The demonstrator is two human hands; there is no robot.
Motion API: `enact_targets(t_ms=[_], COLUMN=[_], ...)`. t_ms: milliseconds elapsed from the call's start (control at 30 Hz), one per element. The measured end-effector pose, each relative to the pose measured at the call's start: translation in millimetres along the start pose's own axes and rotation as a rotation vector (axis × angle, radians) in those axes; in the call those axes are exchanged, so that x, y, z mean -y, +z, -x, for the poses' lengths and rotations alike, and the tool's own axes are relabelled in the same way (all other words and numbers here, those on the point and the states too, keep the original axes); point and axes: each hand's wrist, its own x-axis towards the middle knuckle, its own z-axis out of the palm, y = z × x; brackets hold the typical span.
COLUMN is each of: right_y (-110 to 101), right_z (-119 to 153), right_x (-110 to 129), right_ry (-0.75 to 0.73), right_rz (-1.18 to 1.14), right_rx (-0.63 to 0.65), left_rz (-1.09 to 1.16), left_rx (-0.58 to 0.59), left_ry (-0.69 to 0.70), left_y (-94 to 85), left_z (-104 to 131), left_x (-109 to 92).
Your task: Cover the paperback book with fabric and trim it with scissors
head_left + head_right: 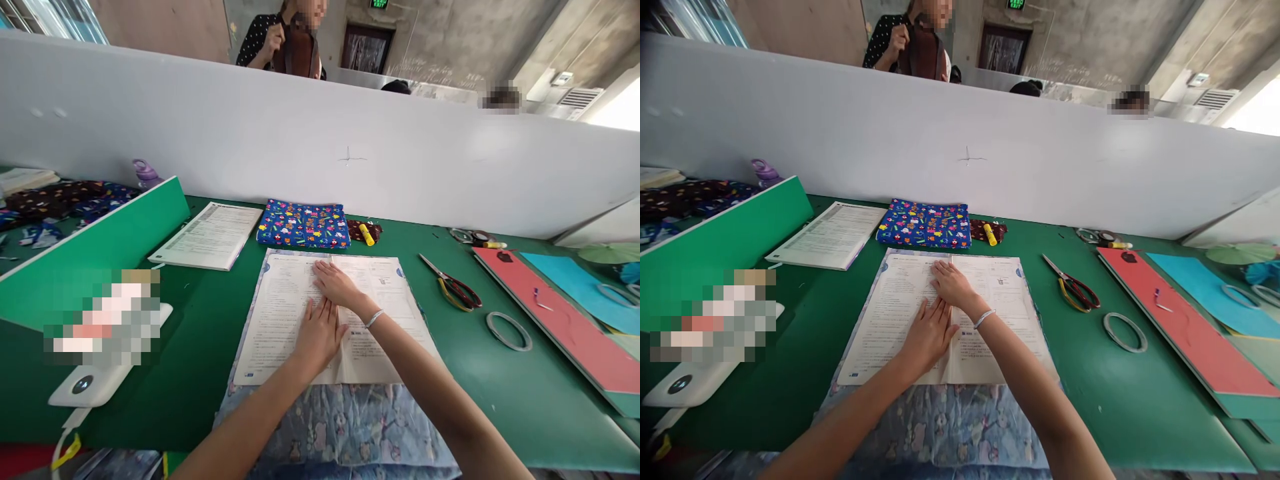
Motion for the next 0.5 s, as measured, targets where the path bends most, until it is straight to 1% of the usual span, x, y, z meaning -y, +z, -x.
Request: enact_targets(t_ms=[167, 300, 400, 500], right_y=[1.5, 1.3, 3.0, 5.2], right_z=[2.5, 3.7, 3.7, 3.4], right_x=[-1.5, -0.9, -0.9, -1.5], right_ry=[-0.01, -0.002, 0.007, 0.013], right_rz=[-0.011, -0.015, -0.016, -0.016], right_rx=[0.016, 0.008, -0.001, -0.007], left_rz=[-0.014, -0.059, -0.122, -0.178], left_rx=[-0.029, -0.034, -0.059, -0.098], left_ry=[-0.02, -0.051, -0.059, -0.018], left_y=[1.1, 1.5, 2.6, 3.0], left_z=[1.1, 4.5, 20.5, 51.3], left_x=[-3.6, -11.2, -21.1, -31.2])
